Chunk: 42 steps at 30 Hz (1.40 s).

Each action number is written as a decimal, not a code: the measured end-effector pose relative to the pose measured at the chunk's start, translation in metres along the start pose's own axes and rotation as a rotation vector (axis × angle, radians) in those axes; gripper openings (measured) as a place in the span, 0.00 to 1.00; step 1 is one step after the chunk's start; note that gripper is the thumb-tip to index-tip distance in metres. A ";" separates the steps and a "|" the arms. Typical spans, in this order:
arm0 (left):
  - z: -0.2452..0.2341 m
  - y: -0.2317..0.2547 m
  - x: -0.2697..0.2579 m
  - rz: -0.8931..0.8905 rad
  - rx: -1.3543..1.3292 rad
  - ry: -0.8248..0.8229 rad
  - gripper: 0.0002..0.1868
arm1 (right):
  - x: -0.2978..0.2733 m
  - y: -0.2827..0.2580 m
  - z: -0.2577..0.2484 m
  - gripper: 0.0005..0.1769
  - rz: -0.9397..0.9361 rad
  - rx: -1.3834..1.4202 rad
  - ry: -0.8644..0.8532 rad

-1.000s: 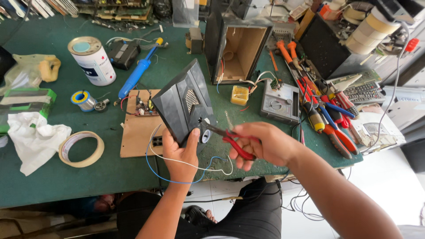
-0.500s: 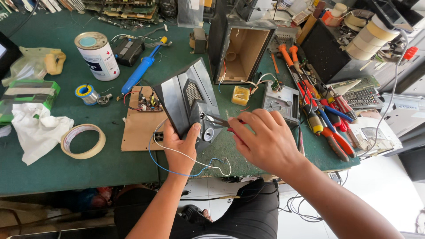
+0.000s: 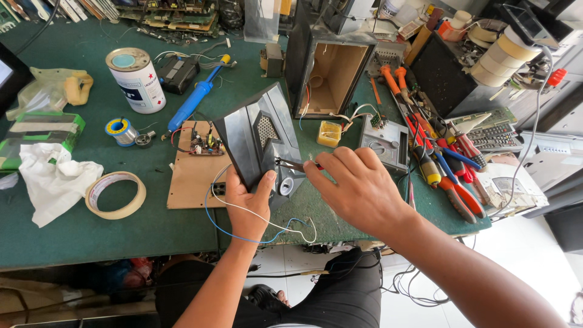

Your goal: The person uses pliers to adjust a knob on a gray electronic device, then rotates and manipulates the knob by hand. They later flip the device to access the internal circuit board and connect wires.

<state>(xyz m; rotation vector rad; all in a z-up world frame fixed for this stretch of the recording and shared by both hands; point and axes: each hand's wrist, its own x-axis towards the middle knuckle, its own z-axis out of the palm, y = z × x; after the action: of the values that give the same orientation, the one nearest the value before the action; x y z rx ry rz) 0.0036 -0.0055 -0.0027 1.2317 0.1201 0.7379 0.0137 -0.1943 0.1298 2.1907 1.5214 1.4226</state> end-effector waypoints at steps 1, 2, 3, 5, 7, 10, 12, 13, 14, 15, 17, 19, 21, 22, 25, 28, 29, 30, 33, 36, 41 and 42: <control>0.000 0.003 0.000 0.001 -0.001 0.000 0.17 | 0.001 0.000 0.000 0.14 -0.001 -0.001 0.000; 0.000 0.005 0.000 0.004 -0.003 -0.004 0.16 | 0.001 0.001 0.001 0.15 -0.007 -0.001 -0.010; -0.001 0.008 0.001 0.006 -0.005 -0.010 0.15 | 0.001 0.001 0.001 0.16 -0.011 -0.002 -0.021; 0.001 0.008 0.000 0.006 0.000 -0.009 0.16 | -0.003 0.000 0.003 0.14 0.016 0.023 -0.051; 0.002 0.008 -0.001 0.007 0.006 -0.008 0.16 | -0.005 -0.005 0.001 0.13 0.044 0.048 -0.081; 0.002 0.014 -0.002 0.010 -0.010 -0.008 0.16 | 0.011 -0.003 -0.013 0.15 0.408 0.287 -0.345; 0.000 0.023 -0.003 0.007 -0.006 -0.025 0.16 | 0.041 0.014 -0.030 0.20 1.200 1.101 -1.016; 0.000 0.020 -0.003 0.008 -0.008 -0.029 0.16 | 0.028 0.021 -0.021 0.20 1.204 1.099 -1.013; -0.001 0.018 -0.003 0.015 0.027 -0.029 0.16 | 0.016 0.027 -0.012 0.20 1.371 1.407 -0.947; -0.001 0.016 -0.001 0.027 0.059 -0.025 0.17 | 0.005 0.035 -0.002 0.21 1.519 1.721 -0.852; -0.001 0.007 0.002 0.005 0.028 -0.023 0.18 | -0.004 0.034 -0.008 0.20 1.466 1.692 -0.802; -0.002 0.013 0.010 -0.023 -0.003 -0.012 0.18 | -0.009 0.033 -0.016 0.18 1.409 1.661 -0.767; -0.001 0.036 0.022 0.021 0.002 -0.050 0.19 | -0.012 0.031 -0.027 0.24 1.132 1.158 -0.679; 0.001 0.028 0.033 0.025 -0.004 -0.046 0.19 | -0.012 0.029 -0.027 0.24 1.125 1.153 -0.680; 0.009 0.011 0.049 0.045 0.070 -0.116 0.24 | -0.022 0.015 -0.024 0.29 0.836 0.553 -0.529; 0.032 0.006 0.065 0.031 0.085 -0.173 0.22 | -0.026 0.014 -0.011 0.27 0.486 0.342 -0.252; 0.036 -0.002 0.070 0.008 0.133 -0.180 0.22 | -0.026 0.014 -0.009 0.26 0.421 0.293 -0.207; 0.040 -0.010 0.076 -0.014 0.182 -0.186 0.23 | -0.025 0.014 -0.006 0.25 0.355 0.244 -0.163; 0.037 -0.029 0.084 -0.092 0.203 -0.229 0.27 | -0.025 0.015 0.000 0.24 0.297 0.132 -0.128; 0.034 0.007 0.081 -0.207 0.151 -0.271 0.26 | -0.009 0.019 -0.017 0.20 0.291 0.143 -0.255; 0.030 -0.004 0.082 -0.178 0.102 -0.244 0.17 | -0.017 0.033 0.012 0.17 0.258 0.046 -0.182; 0.030 -0.002 0.082 -0.178 0.183 -0.210 0.17 | -0.019 0.036 0.020 0.16 0.216 -0.005 -0.075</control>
<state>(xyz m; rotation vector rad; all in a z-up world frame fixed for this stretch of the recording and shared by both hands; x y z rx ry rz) 0.0807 0.0167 0.0304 1.4448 0.1241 0.4473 0.0518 -0.2188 0.1266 2.4383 1.2879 1.3799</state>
